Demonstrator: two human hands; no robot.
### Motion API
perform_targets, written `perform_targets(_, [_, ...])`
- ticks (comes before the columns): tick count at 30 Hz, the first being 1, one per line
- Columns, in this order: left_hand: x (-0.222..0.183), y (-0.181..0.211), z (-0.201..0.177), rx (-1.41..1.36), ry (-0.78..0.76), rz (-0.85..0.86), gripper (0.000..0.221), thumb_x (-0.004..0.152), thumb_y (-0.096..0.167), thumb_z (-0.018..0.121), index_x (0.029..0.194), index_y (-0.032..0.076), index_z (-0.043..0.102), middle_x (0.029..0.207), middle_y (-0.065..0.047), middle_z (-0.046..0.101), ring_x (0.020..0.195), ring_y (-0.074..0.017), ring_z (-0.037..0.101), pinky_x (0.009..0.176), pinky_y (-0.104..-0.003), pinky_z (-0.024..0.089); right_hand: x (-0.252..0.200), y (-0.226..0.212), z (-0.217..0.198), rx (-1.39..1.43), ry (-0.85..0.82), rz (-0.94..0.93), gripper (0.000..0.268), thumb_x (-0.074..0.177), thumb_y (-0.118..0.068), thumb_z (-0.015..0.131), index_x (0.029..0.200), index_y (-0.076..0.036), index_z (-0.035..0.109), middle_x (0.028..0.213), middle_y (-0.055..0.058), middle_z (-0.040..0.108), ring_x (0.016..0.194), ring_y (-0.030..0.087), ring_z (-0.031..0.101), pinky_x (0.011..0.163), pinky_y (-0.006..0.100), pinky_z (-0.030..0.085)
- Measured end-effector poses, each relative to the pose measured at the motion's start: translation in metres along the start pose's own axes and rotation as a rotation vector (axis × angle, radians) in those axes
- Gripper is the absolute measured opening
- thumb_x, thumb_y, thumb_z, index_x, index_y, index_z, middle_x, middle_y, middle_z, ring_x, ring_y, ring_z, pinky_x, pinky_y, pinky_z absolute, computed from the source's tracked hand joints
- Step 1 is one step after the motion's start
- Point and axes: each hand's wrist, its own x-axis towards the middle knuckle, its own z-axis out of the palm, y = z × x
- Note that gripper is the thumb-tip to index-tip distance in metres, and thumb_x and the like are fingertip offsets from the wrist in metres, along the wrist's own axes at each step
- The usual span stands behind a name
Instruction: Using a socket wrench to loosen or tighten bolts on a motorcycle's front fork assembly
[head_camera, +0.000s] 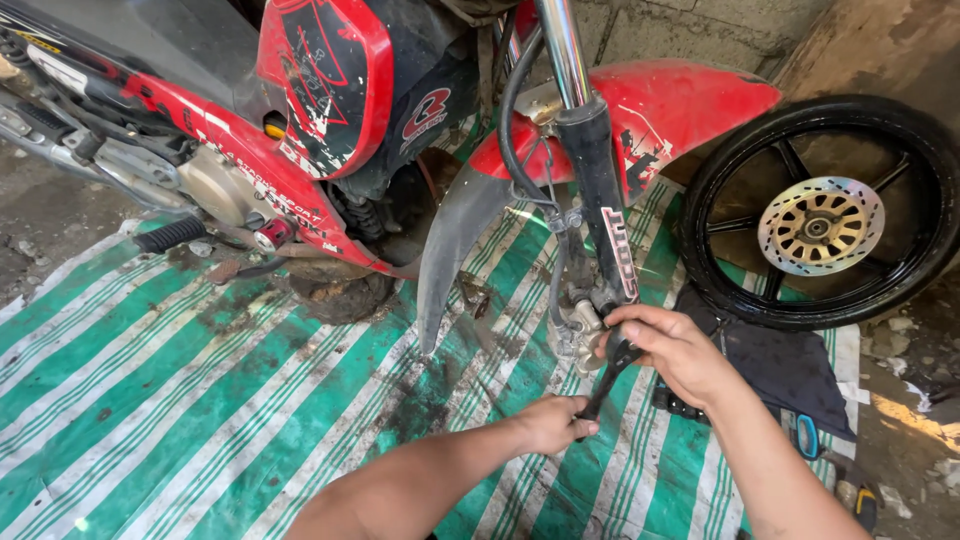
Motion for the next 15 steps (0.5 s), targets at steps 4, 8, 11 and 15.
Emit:
perform_targets(4, [0.012, -0.002, 0.011, -0.039, 0.037, 0.037, 0.029, 0.114, 0.033, 0.062, 0.133, 0.012, 0.07, 0.105, -0.008, 0.077, 0.083, -0.0245, 0.07, 0.079, -0.043, 0.057, 0.0, 0.007, -0.012, 0.032, -0.088, -0.002, 0.024, 0.1, -0.008, 0.071, 0.114, 0.01, 0.079, 0.094, 0.027, 0.082, 0.088, 0.037, 0.079, 0.087, 0.046, 0.062])
perform_targets(8, [0.01, -0.002, -0.005, 0.036, 0.023, 0.028, 0.032, 0.112, 0.037, 0.063, 0.13, 0.012, 0.072, 0.11, -0.008, 0.078, 0.094, -0.0266, 0.073, 0.087, -0.045, 0.057, 0.002, 0.002, -0.013, 0.069, -0.16, -0.008, 0.026, 0.101, -0.009, 0.069, 0.115, 0.01, 0.08, 0.098, 0.029, 0.084, 0.092, 0.038, 0.08, 0.09, 0.048, 0.062])
perform_targets(11, [-0.021, 0.003, -0.042, 0.218, -0.095, -0.08, 0.041, 0.111, 0.049, 0.061, 0.126, 0.013, 0.073, 0.113, -0.006, 0.077, 0.105, -0.0258, 0.073, 0.092, -0.048, 0.056, 0.004, 0.0, -0.008, 0.049, -0.09, 0.016, 0.038, 0.109, -0.02, 0.063, 0.112, 0.012, 0.081, 0.096, 0.03, 0.084, 0.086, 0.036, 0.079, 0.085, 0.046, 0.062])
perform_targets(15, [-0.09, -0.002, -0.104, 0.288, -0.155, -0.026, 0.064, 0.102, 0.064, 0.063, 0.127, 0.006, 0.075, 0.126, -0.033, 0.076, 0.131, -0.0539, 0.068, 0.113, -0.064, 0.055, 0.018, 0.031, -0.012, 0.019, 0.118, 0.063, 0.044, 0.112, -0.034, 0.068, 0.11, 0.005, 0.087, 0.091, 0.025, 0.084, 0.087, 0.033, 0.084, 0.082, 0.052, 0.07])
